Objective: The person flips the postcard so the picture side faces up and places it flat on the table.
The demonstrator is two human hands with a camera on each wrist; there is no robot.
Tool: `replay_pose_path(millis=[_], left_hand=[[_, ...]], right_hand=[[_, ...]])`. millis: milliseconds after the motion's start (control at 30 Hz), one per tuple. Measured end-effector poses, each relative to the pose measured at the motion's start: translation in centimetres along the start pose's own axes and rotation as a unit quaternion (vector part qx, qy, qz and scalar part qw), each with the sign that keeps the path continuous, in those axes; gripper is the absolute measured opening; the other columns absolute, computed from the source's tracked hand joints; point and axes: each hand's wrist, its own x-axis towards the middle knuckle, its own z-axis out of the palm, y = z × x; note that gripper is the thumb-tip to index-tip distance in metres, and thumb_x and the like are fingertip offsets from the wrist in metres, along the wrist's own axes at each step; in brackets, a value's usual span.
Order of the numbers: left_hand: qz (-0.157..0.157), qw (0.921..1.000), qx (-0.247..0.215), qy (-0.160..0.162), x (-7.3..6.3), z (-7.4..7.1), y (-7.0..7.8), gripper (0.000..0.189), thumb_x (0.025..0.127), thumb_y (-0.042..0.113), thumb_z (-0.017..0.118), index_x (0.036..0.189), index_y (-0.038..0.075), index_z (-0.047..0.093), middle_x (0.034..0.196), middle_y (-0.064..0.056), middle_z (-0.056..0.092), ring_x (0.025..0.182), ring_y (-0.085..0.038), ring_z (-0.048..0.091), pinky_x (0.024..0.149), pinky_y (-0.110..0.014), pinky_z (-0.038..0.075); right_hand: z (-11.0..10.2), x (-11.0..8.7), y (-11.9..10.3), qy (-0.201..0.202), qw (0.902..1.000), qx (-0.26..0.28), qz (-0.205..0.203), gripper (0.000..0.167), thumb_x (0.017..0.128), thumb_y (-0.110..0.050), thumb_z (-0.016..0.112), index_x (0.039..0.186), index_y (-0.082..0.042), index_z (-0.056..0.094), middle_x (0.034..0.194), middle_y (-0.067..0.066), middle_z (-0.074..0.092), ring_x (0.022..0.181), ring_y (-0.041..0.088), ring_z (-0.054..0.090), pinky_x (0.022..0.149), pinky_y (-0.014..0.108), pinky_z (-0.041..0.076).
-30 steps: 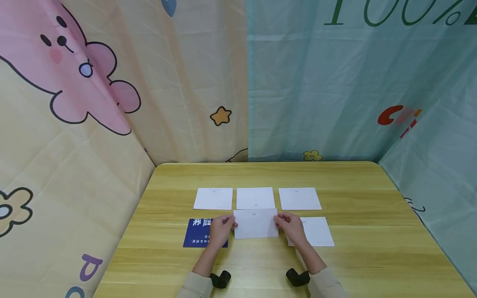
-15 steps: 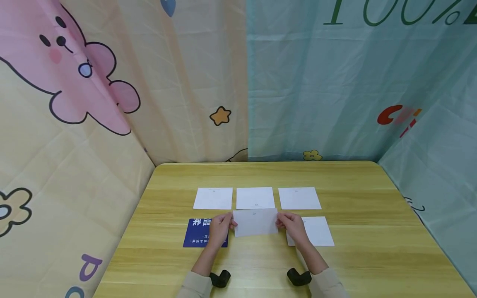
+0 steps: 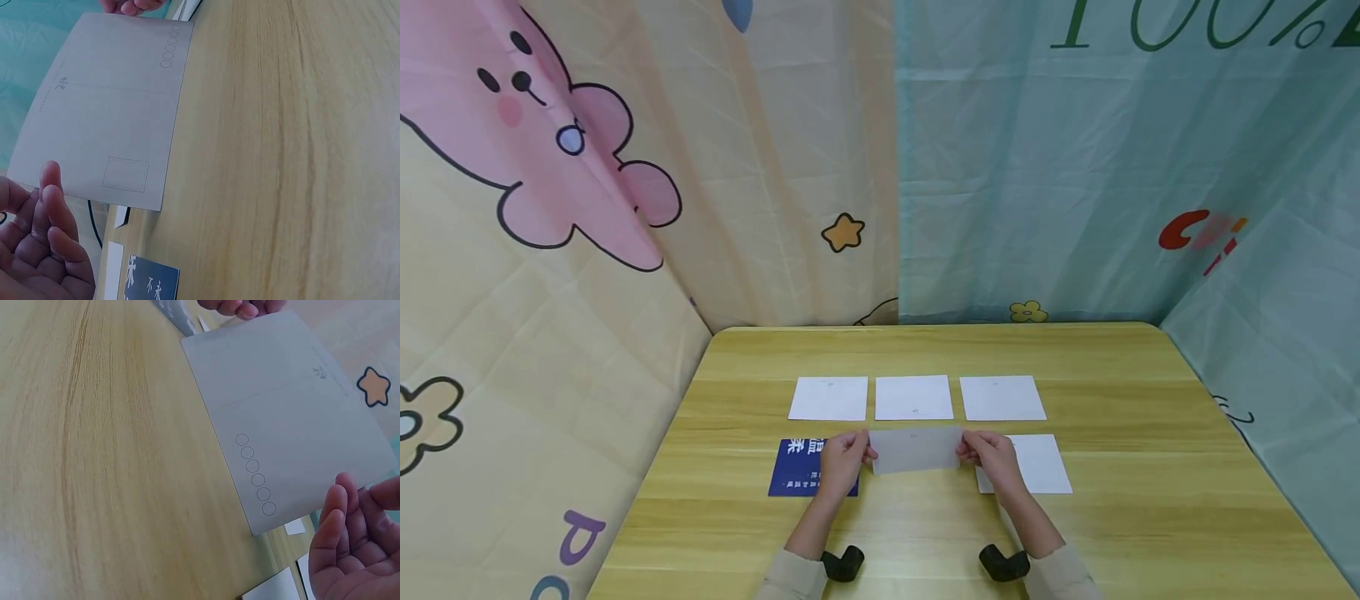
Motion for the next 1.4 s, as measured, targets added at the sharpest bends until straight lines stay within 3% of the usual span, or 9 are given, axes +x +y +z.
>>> replay_pose_path(millis=[300, 533, 667, 900, 1100, 1400], left_hand=[[-0.004, 0.9999, 0.0, -0.01, -0.5, -0.1, 0.0, 0.034, 0.091, 0.014, 0.052, 0.062, 0.0, 0.063, 0.06, -0.005, 0.062, 0.056, -0.019, 0.059, 0.048, -0.022, 0.04], [0.006, 0.9997, -0.018, -0.014, -0.8, -0.3, 0.0, 0.03, 0.087, 0.01, 0.053, 0.061, -0.001, 0.063, 0.058, -0.006, 0.062, 0.054, -0.019, 0.06, 0.056, -0.037, 0.051], [0.001, 0.9994, -0.024, -0.026, -1.2, -0.6, 0.1, 0.029, 0.087, 0.008, 0.053, 0.063, -0.003, 0.064, 0.058, -0.007, 0.062, 0.054, -0.019, 0.06, 0.059, -0.039, 0.052], [-0.011, 0.9981, -0.025, -0.055, -1.7, -0.9, 0.2, 0.027, 0.088, 0.01, 0.053, 0.074, -0.008, 0.067, 0.061, -0.007, 0.063, 0.055, -0.017, 0.06, 0.058, -0.039, 0.052], [-0.022, 0.9974, -0.011, -0.067, -2.0, -1.1, 0.0, 0.026, 0.087, 0.009, 0.052, 0.071, -0.003, 0.068, 0.062, -0.007, 0.064, 0.055, -0.019, 0.062, 0.051, -0.031, 0.049], [-0.032, 0.9969, 0.022, -0.069, -2.0, -1.0, -0.6, 0.024, 0.084, 0.01, 0.054, 0.068, 0.0, 0.069, 0.061, -0.004, 0.062, 0.051, -0.015, 0.058, 0.049, -0.025, 0.045]], right_hand=[[0.0, -0.5, 0.1, 0.01, 0.9999, -0.002, 0.006, 0.024, 0.089, -0.009, 0.055, 0.076, 0.01, 0.063, 0.068, 0.009, 0.062, 0.062, 0.016, 0.058, 0.061, 0.028, 0.05], [0.0, -1.2, -0.2, 0.012, 0.9999, 0.006, 0.007, 0.024, 0.088, -0.004, 0.052, 0.079, 0.016, 0.061, 0.066, 0.01, 0.062, 0.061, 0.015, 0.057, 0.061, 0.029, 0.05], [0.1, -1.7, -0.3, 0.01, 0.9998, 0.004, 0.015, 0.023, 0.088, -0.004, 0.052, 0.078, 0.016, 0.061, 0.066, 0.009, 0.061, 0.061, 0.016, 0.057, 0.06, 0.029, 0.05], [-0.2, -2.5, -0.3, 0.003, 1.0, -0.005, 0.007, 0.022, 0.086, -0.005, 0.056, 0.082, 0.015, 0.063, 0.068, 0.011, 0.063, 0.062, 0.019, 0.059, 0.061, 0.03, 0.051], [-0.3, -3.0, 0.0, 0.003, 0.9993, -0.035, 0.012, 0.02, 0.085, -0.006, 0.057, 0.081, 0.012, 0.066, 0.071, 0.01, 0.064, 0.061, 0.016, 0.056, 0.059, 0.028, 0.049], [-0.2, -2.9, 0.9, 0.013, 0.9934, -0.114, 0.009, 0.019, 0.082, -0.008, 0.06, 0.07, 0.004, 0.067, 0.059, 0.003, 0.054, 0.06, 0.015, 0.047, 0.052, 0.022, 0.039]])
